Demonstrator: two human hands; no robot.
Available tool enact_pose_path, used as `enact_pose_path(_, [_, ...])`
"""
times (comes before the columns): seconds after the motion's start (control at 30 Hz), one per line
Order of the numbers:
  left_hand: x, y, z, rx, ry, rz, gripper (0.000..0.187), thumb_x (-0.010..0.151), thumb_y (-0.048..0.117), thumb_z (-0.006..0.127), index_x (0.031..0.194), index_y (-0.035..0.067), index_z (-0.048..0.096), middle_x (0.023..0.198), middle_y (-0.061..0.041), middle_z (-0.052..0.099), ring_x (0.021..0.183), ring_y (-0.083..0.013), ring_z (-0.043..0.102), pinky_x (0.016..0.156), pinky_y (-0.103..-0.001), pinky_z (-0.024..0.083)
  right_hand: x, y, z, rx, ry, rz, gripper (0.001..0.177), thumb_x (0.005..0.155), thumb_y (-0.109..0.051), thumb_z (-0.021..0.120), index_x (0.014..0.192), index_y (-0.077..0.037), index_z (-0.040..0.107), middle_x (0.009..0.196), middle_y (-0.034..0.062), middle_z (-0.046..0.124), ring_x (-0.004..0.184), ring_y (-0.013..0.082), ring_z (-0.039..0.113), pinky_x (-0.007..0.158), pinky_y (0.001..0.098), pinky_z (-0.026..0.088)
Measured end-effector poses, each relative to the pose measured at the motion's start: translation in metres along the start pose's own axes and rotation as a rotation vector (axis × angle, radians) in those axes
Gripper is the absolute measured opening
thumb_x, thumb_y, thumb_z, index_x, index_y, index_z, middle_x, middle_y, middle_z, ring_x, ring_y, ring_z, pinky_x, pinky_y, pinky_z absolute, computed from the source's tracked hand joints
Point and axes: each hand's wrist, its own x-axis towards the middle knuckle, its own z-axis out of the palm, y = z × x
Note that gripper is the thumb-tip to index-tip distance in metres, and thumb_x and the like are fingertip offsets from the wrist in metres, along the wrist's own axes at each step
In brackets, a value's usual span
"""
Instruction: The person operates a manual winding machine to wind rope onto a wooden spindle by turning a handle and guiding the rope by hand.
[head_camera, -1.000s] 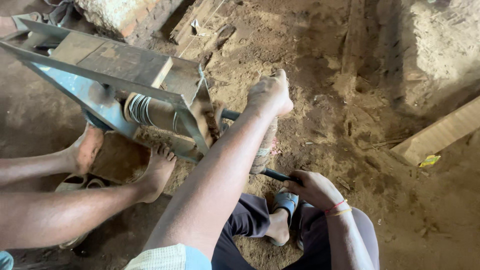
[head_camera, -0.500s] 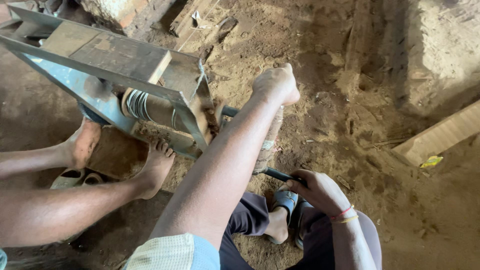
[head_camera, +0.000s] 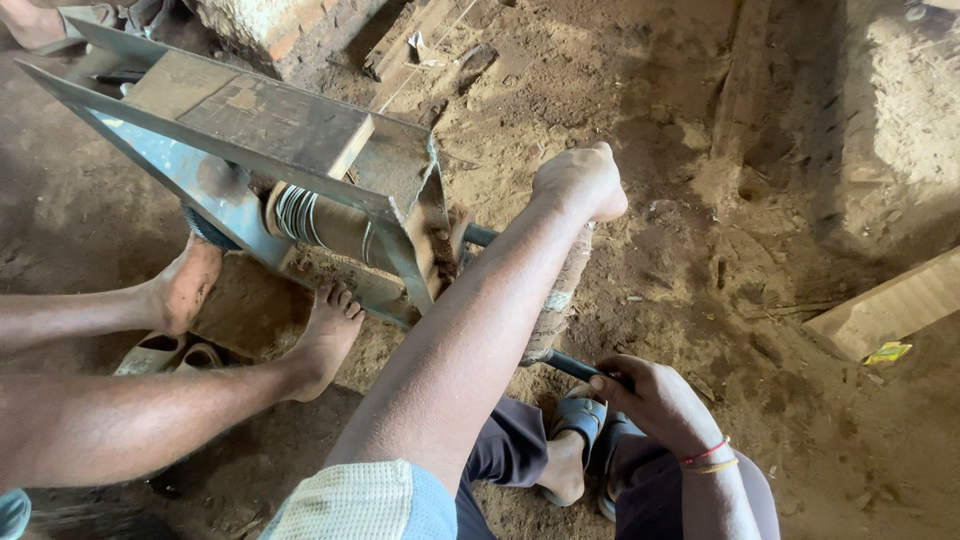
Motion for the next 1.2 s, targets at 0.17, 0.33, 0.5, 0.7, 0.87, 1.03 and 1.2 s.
enact_pose_path(0.17, [-0.004,-0.003,0.002,-0.04,0.014,-0.009,0.075,0.087,0.011,0.062,0.157,0.002,0.036,0.13,-0.021,0.07,0.109,-0.0268,0.074,0.092,-0.041,0.06,0.005,0.003,0.001,0.005,-0.053,0.002,0.041,0.087,-0.044,0.069,0.109,-0.009,0.076,0.083,0.0129,0.08,0.079,0.026,0.079,0.072,0.0369,0.059])
enact_pose_path(0.33, [-0.003,-0.007,0.007,-0.031,0.092,0.033,0.069,0.085,0.015,0.065,0.15,0.004,0.043,0.134,-0.021,0.064,0.117,-0.0294,0.067,0.097,-0.042,0.056,0.007,0.004,0.005,-0.133,-0.019,-0.02,0.043,0.085,-0.047,0.07,0.107,-0.011,0.077,0.084,0.0158,0.077,0.08,0.0311,0.077,0.071,0.0402,0.059])
enact_pose_path(0.5, [0.001,-0.007,0.01,-0.029,0.084,0.05,0.07,0.086,0.013,0.063,0.151,0.004,0.042,0.13,-0.02,0.068,0.113,-0.0272,0.07,0.095,-0.041,0.058,0.001,0.001,0.008,-0.144,0.04,-0.018,0.046,0.084,-0.05,0.071,0.109,-0.012,0.076,0.085,0.0164,0.077,0.082,0.0338,0.076,0.07,0.042,0.058])
enact_pose_path(0.7, [0.004,-0.003,0.004,-0.015,0.015,0.006,0.073,0.087,0.011,0.061,0.155,0.005,0.036,0.131,-0.02,0.066,0.105,-0.0259,0.072,0.088,-0.041,0.059,-0.003,-0.012,0.002,-0.13,0.041,0.001,0.05,0.082,-0.053,0.072,0.11,-0.013,0.076,0.082,0.0153,0.077,0.078,0.0318,0.077,0.069,0.0414,0.059])
enact_pose_path(0.87, [0.013,0.0,-0.002,0.031,-0.01,-0.004,0.059,0.087,0.014,0.063,0.144,0.003,0.054,0.13,-0.02,0.068,0.106,-0.0291,0.074,0.092,-0.044,0.059,-0.008,-0.021,-0.003,-0.052,0.069,0.03,0.048,0.079,-0.05,0.076,0.109,-0.012,0.077,0.079,0.0137,0.078,0.074,0.0273,0.078,0.067,0.0384,0.059])
enact_pose_path(1.03, [0.021,0.0,-0.003,0.021,0.001,0.016,0.044,0.082,0.014,0.065,0.124,0.004,0.071,0.125,-0.019,0.072,0.112,-0.0329,0.073,0.096,-0.045,0.059,-0.011,-0.021,-0.004,0.122,0.099,0.022,0.039,0.082,-0.038,0.077,0.109,-0.01,0.077,0.076,0.0106,0.08,0.069,0.0198,0.077,0.066,0.0344,0.059])
enact_pose_path(1.2, [0.029,-0.003,0.002,0.008,0.023,0.026,0.045,0.081,0.014,0.064,0.124,0.003,0.07,0.126,-0.019,0.071,0.113,-0.0338,0.072,0.098,-0.047,0.058,-0.007,-0.006,-0.001,0.185,0.091,-0.014,0.037,0.084,-0.035,0.075,0.111,-0.009,0.076,0.082,0.0076,0.082,0.075,0.014,0.077,0.07,0.0319,0.06])
